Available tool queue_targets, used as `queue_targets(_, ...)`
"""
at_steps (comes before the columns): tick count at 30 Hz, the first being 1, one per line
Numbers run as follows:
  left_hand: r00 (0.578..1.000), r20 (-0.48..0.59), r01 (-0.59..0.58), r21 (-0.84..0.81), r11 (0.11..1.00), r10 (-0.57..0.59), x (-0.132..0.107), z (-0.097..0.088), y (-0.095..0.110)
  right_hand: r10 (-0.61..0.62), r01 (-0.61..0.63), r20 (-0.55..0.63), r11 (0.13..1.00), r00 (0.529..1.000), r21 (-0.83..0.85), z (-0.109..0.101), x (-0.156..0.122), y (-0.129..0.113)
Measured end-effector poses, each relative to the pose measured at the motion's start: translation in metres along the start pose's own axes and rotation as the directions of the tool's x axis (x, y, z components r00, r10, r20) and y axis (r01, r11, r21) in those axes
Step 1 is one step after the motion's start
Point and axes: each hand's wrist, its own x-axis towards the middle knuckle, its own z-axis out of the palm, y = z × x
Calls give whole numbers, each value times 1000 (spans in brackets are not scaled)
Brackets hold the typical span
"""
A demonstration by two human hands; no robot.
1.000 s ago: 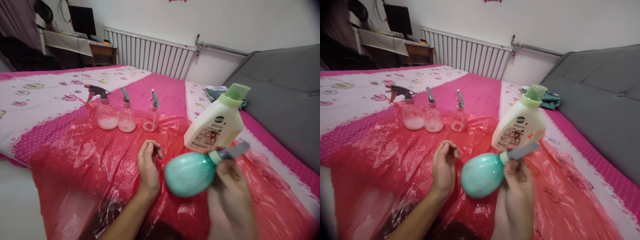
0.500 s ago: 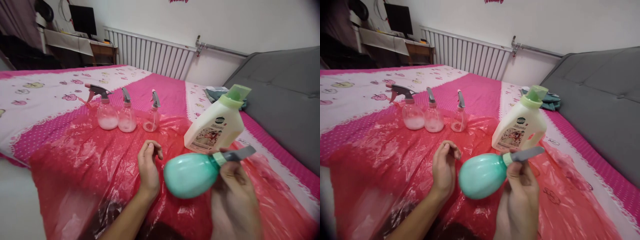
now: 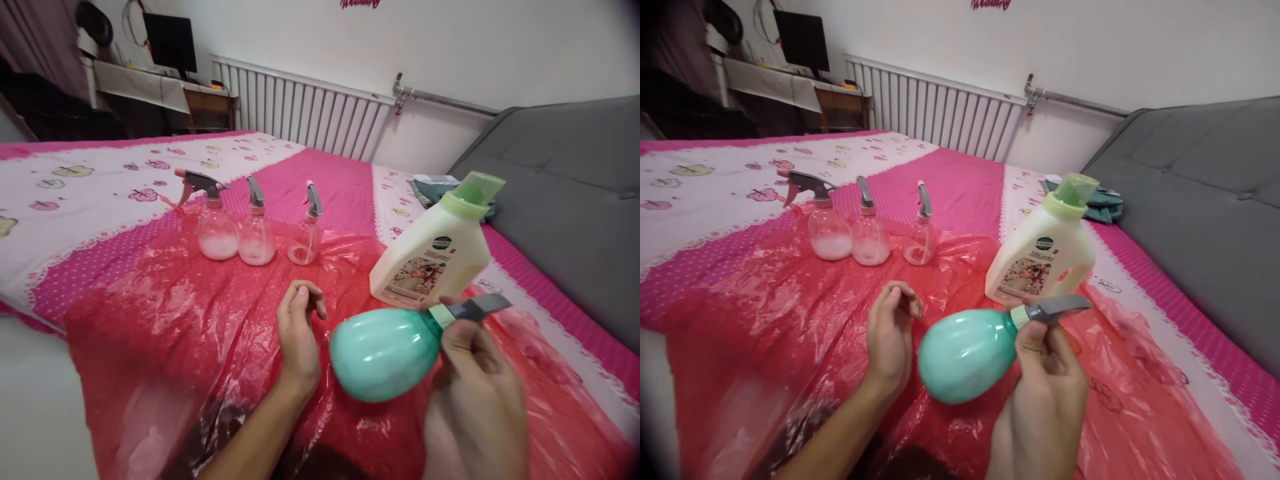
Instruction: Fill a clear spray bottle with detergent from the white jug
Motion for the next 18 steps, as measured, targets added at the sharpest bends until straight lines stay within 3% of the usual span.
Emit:
queue_targets(3,1000,5,4,8,1000,-4,-1,0,0,-44,44,-23,999,999,-28,-3,1,0)
queue_targets(7,1000,18,10,10,1000,-10,-2,-1,0,106,-126,119,977,987,173,-4,2,-2)
queue_targets(11,1000,11,-5,20,1000,4,-1,-2,0,12,-15,78,999,997,35,-2,-1,-2)
queue_targets(15,1000,0,-19,27,999,19,1,-2,0,104,-120,124,985,987,123,-5,1,0)
queue_targets(18,1000,-9,-18,34,999,18,1,-2,1,36,-40,105,998,994,44,-8,3,1)
